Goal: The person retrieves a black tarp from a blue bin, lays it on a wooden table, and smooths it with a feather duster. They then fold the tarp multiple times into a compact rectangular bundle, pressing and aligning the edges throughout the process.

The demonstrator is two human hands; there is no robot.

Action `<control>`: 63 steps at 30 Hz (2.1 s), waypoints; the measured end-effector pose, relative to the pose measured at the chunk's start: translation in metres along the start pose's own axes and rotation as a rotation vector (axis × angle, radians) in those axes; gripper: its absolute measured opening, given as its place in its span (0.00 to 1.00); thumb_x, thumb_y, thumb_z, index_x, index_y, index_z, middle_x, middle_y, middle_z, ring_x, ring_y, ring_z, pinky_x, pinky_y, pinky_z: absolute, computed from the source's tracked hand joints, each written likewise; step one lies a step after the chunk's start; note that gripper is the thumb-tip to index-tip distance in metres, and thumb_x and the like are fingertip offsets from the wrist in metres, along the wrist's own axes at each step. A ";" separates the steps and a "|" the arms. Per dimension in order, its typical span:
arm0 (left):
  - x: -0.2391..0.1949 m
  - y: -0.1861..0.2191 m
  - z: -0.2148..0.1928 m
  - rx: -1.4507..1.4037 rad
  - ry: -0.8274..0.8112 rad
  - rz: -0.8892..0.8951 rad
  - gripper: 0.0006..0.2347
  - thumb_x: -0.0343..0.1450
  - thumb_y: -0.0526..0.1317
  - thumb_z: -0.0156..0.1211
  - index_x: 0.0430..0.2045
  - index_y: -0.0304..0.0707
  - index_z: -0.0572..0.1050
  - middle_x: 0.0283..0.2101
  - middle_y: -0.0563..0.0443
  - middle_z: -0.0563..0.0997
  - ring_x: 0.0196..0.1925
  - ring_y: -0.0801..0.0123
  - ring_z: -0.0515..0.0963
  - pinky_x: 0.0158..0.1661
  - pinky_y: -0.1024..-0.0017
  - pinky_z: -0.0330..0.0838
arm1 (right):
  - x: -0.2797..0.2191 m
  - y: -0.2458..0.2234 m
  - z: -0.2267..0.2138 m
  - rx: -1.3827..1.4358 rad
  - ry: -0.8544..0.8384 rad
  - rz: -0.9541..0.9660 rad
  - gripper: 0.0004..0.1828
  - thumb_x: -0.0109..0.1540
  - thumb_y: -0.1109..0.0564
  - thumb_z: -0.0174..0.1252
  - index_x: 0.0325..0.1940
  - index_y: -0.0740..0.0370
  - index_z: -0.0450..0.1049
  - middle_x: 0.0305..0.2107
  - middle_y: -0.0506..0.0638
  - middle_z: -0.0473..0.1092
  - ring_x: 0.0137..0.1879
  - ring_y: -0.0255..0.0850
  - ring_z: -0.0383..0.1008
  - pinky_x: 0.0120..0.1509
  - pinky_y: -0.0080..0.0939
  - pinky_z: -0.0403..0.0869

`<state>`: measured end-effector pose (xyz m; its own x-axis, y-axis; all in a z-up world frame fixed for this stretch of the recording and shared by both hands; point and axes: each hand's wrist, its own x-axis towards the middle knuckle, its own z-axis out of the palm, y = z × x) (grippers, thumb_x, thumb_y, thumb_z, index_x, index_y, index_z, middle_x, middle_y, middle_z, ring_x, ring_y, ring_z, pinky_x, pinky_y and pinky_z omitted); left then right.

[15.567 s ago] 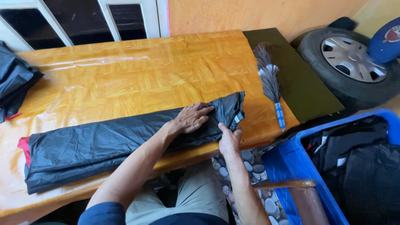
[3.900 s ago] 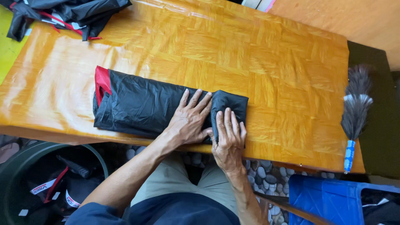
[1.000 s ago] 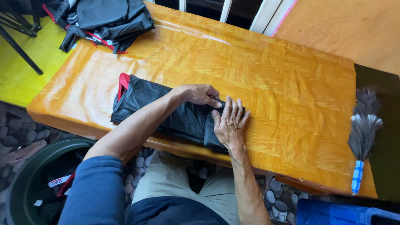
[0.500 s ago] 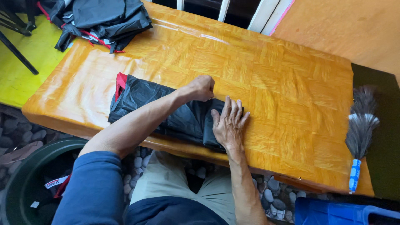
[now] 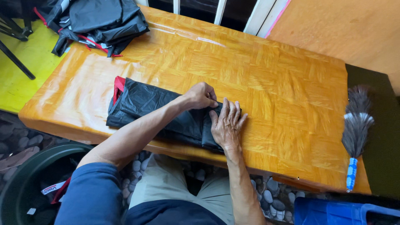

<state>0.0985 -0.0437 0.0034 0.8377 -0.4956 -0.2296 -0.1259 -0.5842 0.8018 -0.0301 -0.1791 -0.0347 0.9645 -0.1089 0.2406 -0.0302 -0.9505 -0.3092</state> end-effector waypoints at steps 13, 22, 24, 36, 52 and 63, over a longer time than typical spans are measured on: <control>-0.120 -0.011 0.037 0.249 0.253 0.439 0.30 0.76 0.50 0.54 0.69 0.27 0.57 0.64 0.24 0.66 0.71 0.35 0.63 0.70 0.43 0.52 | 0.004 -0.002 -0.008 -0.019 -0.071 0.030 0.38 0.71 0.33 0.39 0.80 0.53 0.48 0.66 0.53 0.53 0.79 0.54 0.41 0.73 0.86 0.46; -0.122 -0.044 0.067 0.389 0.671 0.626 0.37 0.68 0.57 0.66 0.67 0.30 0.63 0.64 0.31 0.71 0.68 0.43 0.70 0.67 0.51 0.61 | 0.010 -0.001 -0.018 -0.111 -0.141 -0.086 0.31 0.71 0.35 0.39 0.75 0.47 0.57 0.63 0.56 0.58 0.78 0.57 0.46 0.69 0.92 0.46; -0.144 -0.042 0.067 0.433 0.948 0.662 0.36 0.65 0.55 0.72 0.65 0.34 0.68 0.61 0.37 0.74 0.64 0.49 0.75 0.63 0.57 0.68 | 0.019 0.005 -0.008 -0.109 -0.113 -0.124 0.30 0.71 0.35 0.40 0.72 0.49 0.61 0.62 0.56 0.60 0.78 0.57 0.48 0.69 0.93 0.46; -0.231 -0.068 0.066 -1.015 0.985 -0.315 0.38 0.62 0.47 0.79 0.57 0.14 0.64 0.44 0.35 0.76 0.48 0.61 0.81 0.44 0.67 0.79 | 0.012 0.007 -0.009 -0.057 -0.056 -0.137 0.31 0.73 0.36 0.37 0.71 0.55 0.63 0.53 0.58 0.65 0.66 0.56 0.61 0.68 0.81 0.56; -0.201 -0.053 0.042 -1.012 1.099 -0.240 0.37 0.63 0.38 0.79 0.61 0.21 0.59 0.48 0.38 0.72 0.47 0.59 0.78 0.47 0.60 0.80 | 0.018 -0.030 -0.041 -0.038 -0.308 0.097 0.36 0.65 0.27 0.42 0.75 0.37 0.56 0.65 0.63 0.56 0.78 0.61 0.44 0.65 0.92 0.47; -0.171 -0.023 0.019 -0.858 1.178 -0.480 0.39 0.49 0.48 0.91 0.49 0.29 0.72 0.48 0.32 0.79 0.53 0.51 0.80 0.51 0.57 0.74 | 0.021 -0.024 -0.034 -0.024 -0.312 0.109 0.32 0.69 0.30 0.37 0.76 0.34 0.53 0.61 0.56 0.58 0.76 0.53 0.46 0.65 0.84 0.53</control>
<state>-0.0520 0.0424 0.0137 0.6923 0.6420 -0.3295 0.2593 0.2047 0.9438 -0.0184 -0.1685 0.0089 0.9889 -0.1198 -0.0879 -0.1407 -0.9452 -0.2947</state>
